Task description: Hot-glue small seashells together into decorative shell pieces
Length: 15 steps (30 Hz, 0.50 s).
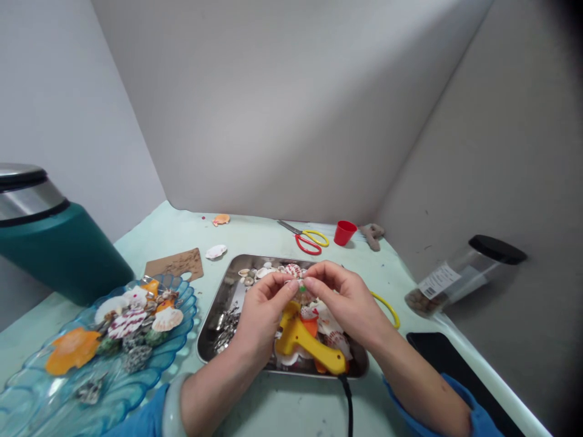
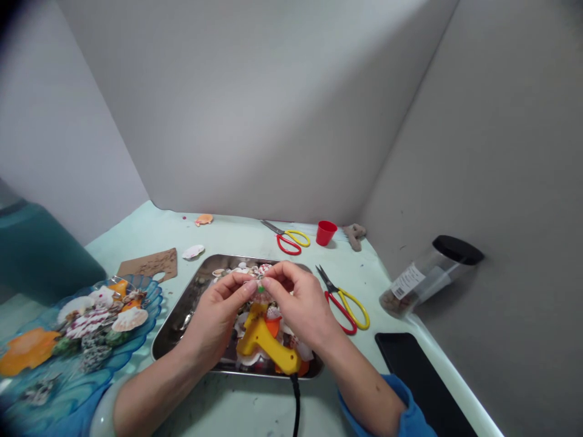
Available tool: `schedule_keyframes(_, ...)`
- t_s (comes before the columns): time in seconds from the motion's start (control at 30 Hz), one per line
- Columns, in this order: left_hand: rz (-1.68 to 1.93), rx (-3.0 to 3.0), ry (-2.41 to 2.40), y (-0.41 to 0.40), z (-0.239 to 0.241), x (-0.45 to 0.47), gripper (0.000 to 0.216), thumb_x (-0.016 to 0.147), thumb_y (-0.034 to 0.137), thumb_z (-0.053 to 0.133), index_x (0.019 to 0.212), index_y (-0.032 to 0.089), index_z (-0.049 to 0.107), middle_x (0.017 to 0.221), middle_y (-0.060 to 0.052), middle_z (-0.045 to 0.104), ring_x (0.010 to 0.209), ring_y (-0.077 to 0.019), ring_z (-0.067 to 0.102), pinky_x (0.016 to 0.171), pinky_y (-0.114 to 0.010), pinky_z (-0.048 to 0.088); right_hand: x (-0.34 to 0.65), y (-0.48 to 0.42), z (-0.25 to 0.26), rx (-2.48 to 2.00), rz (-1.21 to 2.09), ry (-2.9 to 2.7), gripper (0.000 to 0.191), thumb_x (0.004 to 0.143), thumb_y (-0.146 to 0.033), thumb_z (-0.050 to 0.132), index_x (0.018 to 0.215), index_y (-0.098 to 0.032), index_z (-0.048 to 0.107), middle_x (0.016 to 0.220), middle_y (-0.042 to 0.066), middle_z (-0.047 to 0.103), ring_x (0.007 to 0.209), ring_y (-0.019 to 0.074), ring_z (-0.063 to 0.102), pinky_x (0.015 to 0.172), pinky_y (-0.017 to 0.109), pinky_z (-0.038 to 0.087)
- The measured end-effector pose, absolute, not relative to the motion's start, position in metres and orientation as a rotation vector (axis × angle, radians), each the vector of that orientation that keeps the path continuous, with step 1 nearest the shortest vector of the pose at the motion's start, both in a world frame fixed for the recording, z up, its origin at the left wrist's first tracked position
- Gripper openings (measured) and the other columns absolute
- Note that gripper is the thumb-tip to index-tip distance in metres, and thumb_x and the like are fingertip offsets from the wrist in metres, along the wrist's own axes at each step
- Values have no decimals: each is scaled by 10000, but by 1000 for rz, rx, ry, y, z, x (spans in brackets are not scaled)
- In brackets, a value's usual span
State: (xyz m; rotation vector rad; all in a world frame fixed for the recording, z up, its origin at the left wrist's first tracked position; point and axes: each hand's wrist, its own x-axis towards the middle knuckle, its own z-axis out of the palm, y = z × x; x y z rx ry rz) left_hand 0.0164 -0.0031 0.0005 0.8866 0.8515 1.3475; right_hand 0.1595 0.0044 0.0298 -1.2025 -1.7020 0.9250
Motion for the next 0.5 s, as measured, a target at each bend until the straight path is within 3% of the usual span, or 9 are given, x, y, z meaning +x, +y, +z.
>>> schedule_keyframes(0.27, 1260, 923, 880, -4, 1, 17, 127, 743, 251, 673, 818, 151, 651, 777, -15, 655, 728, -120, 574, 687, -210, 436, 161, 4, 30, -1224, 869, -1764, 86, 847, -212, 518, 795, -200, 585, 735, -23, 592, 690, 144, 541, 646, 255, 418)
schedule_keyframes(0.5, 1302, 898, 885, -5, 1, 17, 95, 708, 217, 701, 753, 147, 656, 722, -4, 662, 661, -95, 568, 646, -190, 441, 161, 3, 29, -1235, 846, -1771, 92, 839, -216, 541, 758, -194, 579, 709, -32, 579, 673, 133, 524, 636, 246, 409)
